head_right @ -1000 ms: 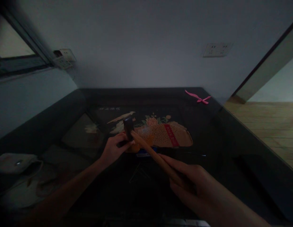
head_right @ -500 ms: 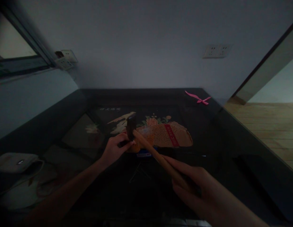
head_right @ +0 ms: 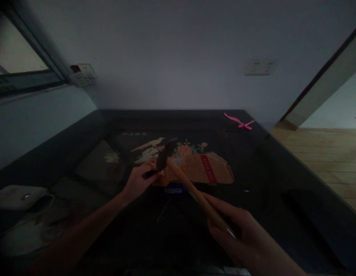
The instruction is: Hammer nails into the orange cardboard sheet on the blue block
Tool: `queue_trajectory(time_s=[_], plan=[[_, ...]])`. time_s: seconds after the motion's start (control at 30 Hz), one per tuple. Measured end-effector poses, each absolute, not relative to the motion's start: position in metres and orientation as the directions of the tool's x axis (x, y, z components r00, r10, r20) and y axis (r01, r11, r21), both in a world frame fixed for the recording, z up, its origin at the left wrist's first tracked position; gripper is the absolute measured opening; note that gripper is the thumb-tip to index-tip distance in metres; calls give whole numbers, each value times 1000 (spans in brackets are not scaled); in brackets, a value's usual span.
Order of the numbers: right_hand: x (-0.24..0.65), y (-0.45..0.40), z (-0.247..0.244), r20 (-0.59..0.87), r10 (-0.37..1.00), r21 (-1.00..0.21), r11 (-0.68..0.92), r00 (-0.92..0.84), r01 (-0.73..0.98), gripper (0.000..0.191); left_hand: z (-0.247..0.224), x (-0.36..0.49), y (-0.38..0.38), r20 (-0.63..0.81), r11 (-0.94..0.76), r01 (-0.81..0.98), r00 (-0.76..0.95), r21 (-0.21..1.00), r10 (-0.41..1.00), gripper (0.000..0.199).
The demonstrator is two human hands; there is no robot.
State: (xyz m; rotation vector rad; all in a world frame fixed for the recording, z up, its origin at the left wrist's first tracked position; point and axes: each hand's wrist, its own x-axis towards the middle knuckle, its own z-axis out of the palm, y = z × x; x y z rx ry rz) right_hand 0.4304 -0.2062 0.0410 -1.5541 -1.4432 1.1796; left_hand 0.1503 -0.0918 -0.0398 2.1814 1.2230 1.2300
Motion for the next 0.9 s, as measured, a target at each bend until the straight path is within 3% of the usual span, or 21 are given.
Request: queue_trajectory(time_s=[0.23, 0.37, 0.9], plan=[[439, -218, 21, -310, 948, -931, -318, 73, 177, 61, -39, 148, -92, 606, -638, 533, 265, 556, 750, 5], [444, -225, 5, -321, 942, -944, -326, 100, 43, 62, -38, 147, -92, 633, -658, 520, 260, 544, 729, 5], [448, -238, -24, -328, 939, -938, -312, 102, -149, 59, -37, 148, -96, 595, -613, 569, 250, 547, 763, 6]])
